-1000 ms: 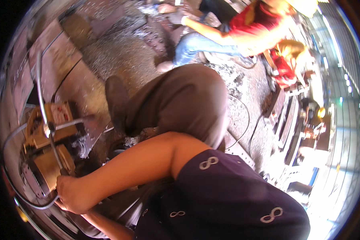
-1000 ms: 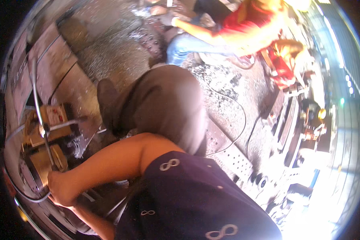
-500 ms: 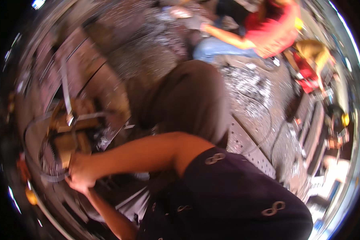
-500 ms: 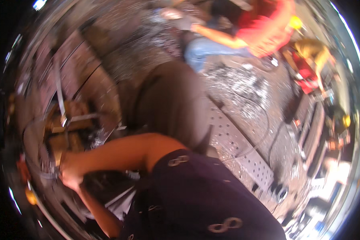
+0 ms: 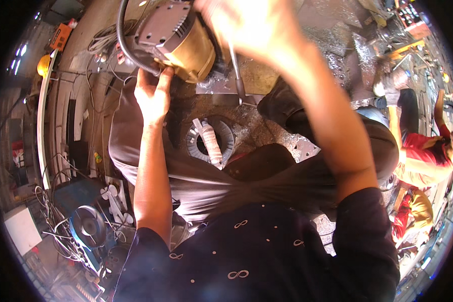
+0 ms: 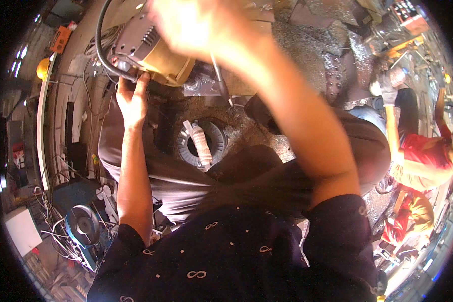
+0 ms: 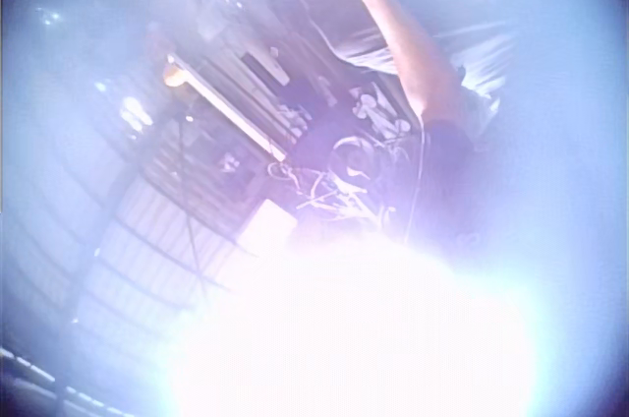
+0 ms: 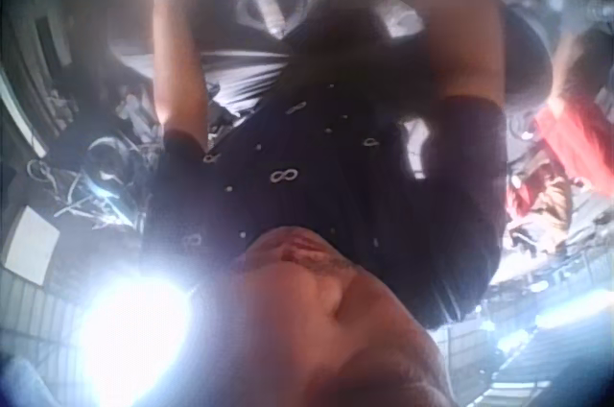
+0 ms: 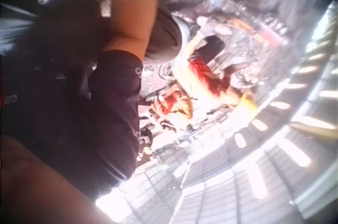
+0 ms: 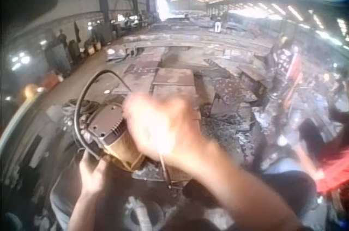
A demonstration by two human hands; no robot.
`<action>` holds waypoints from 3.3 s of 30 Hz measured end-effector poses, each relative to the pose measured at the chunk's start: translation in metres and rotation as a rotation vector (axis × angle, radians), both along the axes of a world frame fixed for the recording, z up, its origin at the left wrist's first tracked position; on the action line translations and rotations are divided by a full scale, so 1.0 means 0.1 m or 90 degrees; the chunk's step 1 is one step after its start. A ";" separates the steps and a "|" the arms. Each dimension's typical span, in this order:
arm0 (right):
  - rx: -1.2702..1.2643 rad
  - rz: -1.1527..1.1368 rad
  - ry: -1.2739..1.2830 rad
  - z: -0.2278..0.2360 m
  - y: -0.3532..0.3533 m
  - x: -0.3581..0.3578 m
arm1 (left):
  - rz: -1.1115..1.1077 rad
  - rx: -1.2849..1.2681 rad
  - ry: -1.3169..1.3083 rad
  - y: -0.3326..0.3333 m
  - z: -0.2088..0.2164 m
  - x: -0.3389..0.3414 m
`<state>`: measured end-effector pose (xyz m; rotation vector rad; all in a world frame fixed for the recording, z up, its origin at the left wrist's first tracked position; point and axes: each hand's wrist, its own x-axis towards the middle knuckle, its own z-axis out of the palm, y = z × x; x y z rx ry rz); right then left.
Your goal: The person operates a portable drill press to drill holes into square metal sheets. They position the sheets under the drill, lower the machine to drill, and then lift it to remove the finished pieces. The person repeats this process for multiple sheets.
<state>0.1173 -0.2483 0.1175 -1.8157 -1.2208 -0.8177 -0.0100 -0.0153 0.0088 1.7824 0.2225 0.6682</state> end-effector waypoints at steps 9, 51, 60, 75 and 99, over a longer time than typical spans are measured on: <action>-0.303 -0.470 -0.001 -1.00 -0.48 1.79 | -0.022 -0.069 0.011 0.01 0.31 -0.05; -0.576 -0.415 0.031 -1.32 -1.05 1.94 | 0.043 0.036 -0.040 -0.05 0.25 0.15; -0.560 -0.565 0.215 -1.24 -1.19 0.15 | -0.179 0.009 0.095 1.26 0.20 1.13; -0.618 -0.594 0.085 -1.19 -1.75 1.60 | -0.040 0.083 0.015 -0.36 0.22 0.17; -0.213 -0.687 0.263 -1.60 -1.28 1.01 | -0.006 0.258 -0.004 -0.46 0.27 0.16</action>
